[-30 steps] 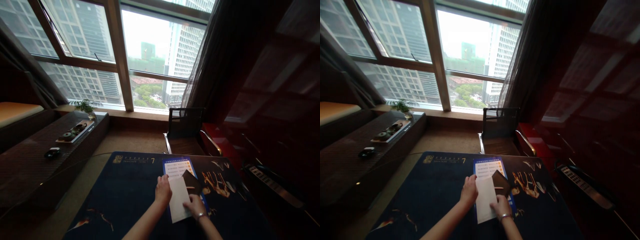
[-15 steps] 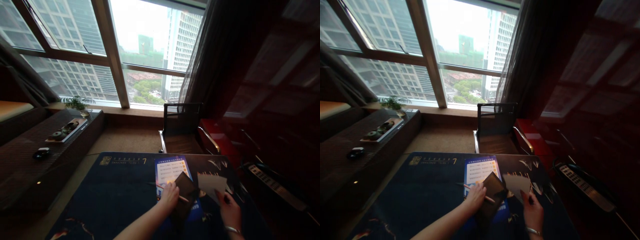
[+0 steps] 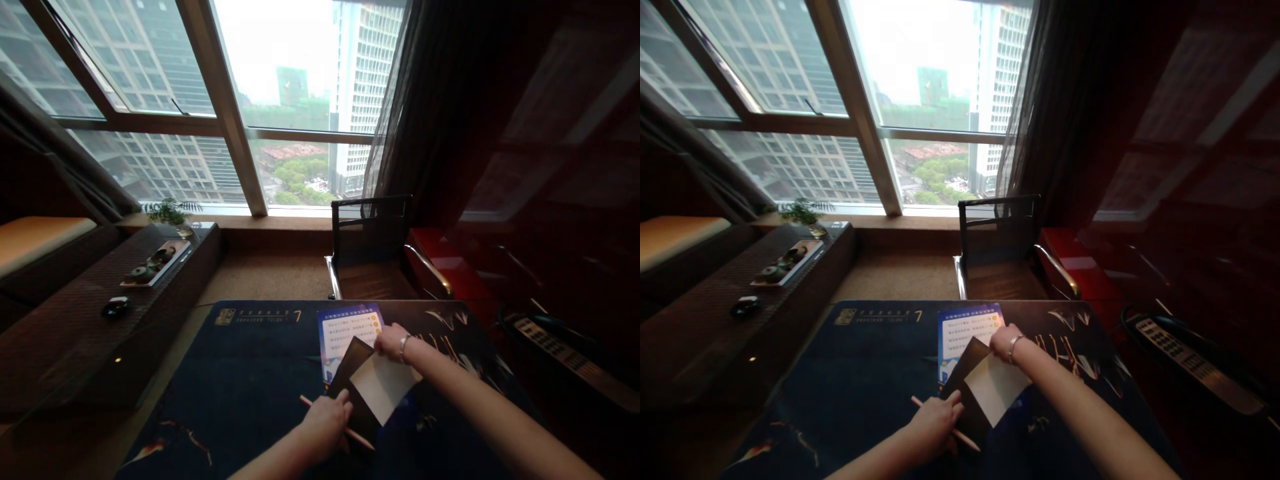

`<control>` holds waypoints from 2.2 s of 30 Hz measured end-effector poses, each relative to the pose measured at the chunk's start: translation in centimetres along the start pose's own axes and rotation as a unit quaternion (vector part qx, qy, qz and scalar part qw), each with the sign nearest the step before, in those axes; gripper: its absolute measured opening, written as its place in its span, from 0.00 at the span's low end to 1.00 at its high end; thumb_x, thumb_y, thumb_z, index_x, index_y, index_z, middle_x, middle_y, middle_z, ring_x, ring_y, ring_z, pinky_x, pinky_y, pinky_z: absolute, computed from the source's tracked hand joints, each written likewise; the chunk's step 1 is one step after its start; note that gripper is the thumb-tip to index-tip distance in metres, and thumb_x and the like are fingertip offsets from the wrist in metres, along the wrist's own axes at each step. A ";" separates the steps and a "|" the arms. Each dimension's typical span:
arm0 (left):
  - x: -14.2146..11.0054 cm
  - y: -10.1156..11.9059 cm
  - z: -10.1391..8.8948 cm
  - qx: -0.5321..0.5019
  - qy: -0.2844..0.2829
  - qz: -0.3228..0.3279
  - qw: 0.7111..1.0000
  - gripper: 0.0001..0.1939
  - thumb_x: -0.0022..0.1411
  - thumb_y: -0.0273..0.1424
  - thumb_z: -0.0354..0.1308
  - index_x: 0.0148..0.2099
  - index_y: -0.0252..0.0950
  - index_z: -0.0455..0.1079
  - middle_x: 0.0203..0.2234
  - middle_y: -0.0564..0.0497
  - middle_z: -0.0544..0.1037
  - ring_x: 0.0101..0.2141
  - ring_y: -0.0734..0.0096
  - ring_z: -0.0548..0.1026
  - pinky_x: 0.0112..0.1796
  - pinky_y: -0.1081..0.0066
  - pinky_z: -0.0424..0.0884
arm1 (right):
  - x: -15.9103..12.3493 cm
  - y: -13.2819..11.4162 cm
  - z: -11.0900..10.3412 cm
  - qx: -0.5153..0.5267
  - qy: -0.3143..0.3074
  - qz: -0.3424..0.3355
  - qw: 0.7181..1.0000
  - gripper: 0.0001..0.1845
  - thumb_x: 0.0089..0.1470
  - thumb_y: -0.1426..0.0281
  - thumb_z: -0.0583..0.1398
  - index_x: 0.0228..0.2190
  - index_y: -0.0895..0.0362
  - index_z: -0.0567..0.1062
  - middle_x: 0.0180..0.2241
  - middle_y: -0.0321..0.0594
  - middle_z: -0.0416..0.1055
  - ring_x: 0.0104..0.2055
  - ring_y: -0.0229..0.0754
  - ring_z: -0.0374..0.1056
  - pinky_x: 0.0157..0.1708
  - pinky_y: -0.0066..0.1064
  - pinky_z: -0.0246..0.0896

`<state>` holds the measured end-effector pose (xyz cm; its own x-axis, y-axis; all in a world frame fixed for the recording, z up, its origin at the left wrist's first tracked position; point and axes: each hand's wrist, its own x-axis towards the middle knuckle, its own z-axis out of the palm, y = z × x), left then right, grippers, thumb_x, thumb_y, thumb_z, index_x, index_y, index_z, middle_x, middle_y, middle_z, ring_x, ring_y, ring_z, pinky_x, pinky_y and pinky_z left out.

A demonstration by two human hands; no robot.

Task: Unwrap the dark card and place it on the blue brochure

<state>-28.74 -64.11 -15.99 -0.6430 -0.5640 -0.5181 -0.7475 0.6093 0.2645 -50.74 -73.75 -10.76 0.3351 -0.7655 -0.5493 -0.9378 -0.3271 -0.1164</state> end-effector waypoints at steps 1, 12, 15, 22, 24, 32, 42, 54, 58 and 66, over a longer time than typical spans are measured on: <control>-0.1 0.1 0.2 -0.010 0.002 -0.015 1.000 0.28 0.46 0.38 0.70 0.47 0.32 0.69 0.49 0.45 0.72 0.37 0.45 0.77 0.37 0.47 0.78 | 1.3 -1.6 -0.2 -0.020 -0.012 -0.022 0.999 0.13 0.48 0.77 0.60 0.34 0.53 0.81 0.38 0.46 0.77 0.50 0.55 0.68 0.52 0.50 0.57; -0.2 0.4 4.3 -0.036 0.103 -0.053 0.993 0.10 0.66 0.28 0.47 0.43 0.34 0.69 0.43 0.44 0.74 0.39 0.55 0.77 0.37 0.54 0.79 | 4.7 -10.6 0.3 -0.137 -0.063 -0.193 0.970 0.11 0.49 0.76 0.61 0.37 0.63 0.78 0.43 0.55 0.75 0.52 0.56 0.66 0.58 0.62 0.45; -0.1 0.8 4.0 -0.050 0.107 -0.066 0.991 0.12 0.66 0.26 0.44 0.44 0.34 0.69 0.43 0.44 0.74 0.39 0.55 0.77 0.37 0.54 0.79 | 5.1 -10.2 0.6 -0.132 -0.060 -0.194 0.970 0.11 0.48 0.75 0.62 0.37 0.61 0.78 0.44 0.54 0.75 0.51 0.57 0.67 0.57 0.65 0.46; 0.3 1.2 3.2 -0.084 0.092 -0.073 0.990 0.14 0.64 0.24 0.44 0.47 0.33 0.69 0.45 0.41 0.74 0.42 0.52 0.77 0.40 0.54 0.77 | 5.4 -8.5 0.8 -0.101 -0.054 -0.173 0.978 0.11 0.49 0.73 0.61 0.37 0.56 0.79 0.42 0.48 0.76 0.51 0.56 0.66 0.57 0.66 0.45; 0.5 1.2 3.3 -0.080 0.090 -0.081 0.989 0.15 0.65 0.24 0.42 0.47 0.35 0.68 0.46 0.42 0.74 0.41 0.52 0.77 0.40 0.54 0.77 | 5.4 -8.5 0.6 -0.099 -0.054 -0.172 0.979 0.11 0.49 0.74 0.61 0.37 0.56 0.79 0.43 0.49 0.76 0.52 0.55 0.66 0.57 0.64 0.46; 0.9 1.1 3.8 -0.068 0.092 -0.084 0.990 0.14 0.64 0.24 0.44 0.46 0.35 0.68 0.45 0.42 0.74 0.41 0.53 0.77 0.39 0.55 0.78 | 5.3 -9.4 0.4 -0.110 -0.042 -0.187 0.975 0.11 0.50 0.75 0.61 0.37 0.62 0.79 0.42 0.54 0.75 0.52 0.57 0.66 0.56 0.61 0.52; 1.2 1.0 2.3 -0.137 0.059 -0.112 0.982 0.18 0.54 0.29 0.63 0.48 0.35 0.69 0.50 0.44 0.72 0.45 0.49 0.76 0.45 0.52 0.76 | 5.1 -7.2 1.8 -0.004 0.107 -0.171 0.979 0.27 0.50 0.69 0.64 0.52 0.49 0.69 0.54 0.41 0.68 0.59 0.52 0.59 0.60 0.64 0.44; 4.3 -1.7 0.6 -0.019 0.200 0.140 0.970 0.24 0.60 0.52 0.51 0.47 0.38 0.68 0.46 0.44 0.71 0.46 0.53 0.68 0.48 0.50 0.69 | -1.0 5.5 16.0 0.389 0.339 0.165 0.840 0.34 0.49 0.51 0.49 0.45 0.65 0.73 0.50 0.54 0.68 0.54 0.53 0.62 0.60 0.48 0.54; 2.4 -1.9 2.0 -0.155 0.216 0.114 0.957 0.38 0.55 0.60 0.51 0.63 0.49 0.55 0.64 0.46 0.59 0.64 0.46 0.52 0.62 0.37 0.40 | -2.2 4.5 18.2 0.390 0.350 0.185 0.831 0.38 0.47 0.47 0.51 0.47 0.66 0.72 0.52 0.56 0.67 0.58 0.55 0.59 0.63 0.49 0.50; 2.9 -1.7 3.2 -0.183 0.134 0.095 0.969 0.47 0.53 0.62 0.50 0.69 0.50 0.43 0.69 0.47 0.42 0.67 0.42 0.35 0.59 0.32 0.29 | -1.1 0.5 17.6 0.371 0.273 0.218 0.860 0.34 0.51 0.60 0.48 0.52 0.72 0.68 0.55 0.60 0.60 0.44 0.49 0.70 0.54 0.41 0.62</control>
<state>-28.77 -64.97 -20.54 -0.7585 -0.6151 -0.2151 -0.5890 0.5058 0.6303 -53.17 -63.29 -24.82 -0.2611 -0.9379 -0.2283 -0.7166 0.3467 -0.6052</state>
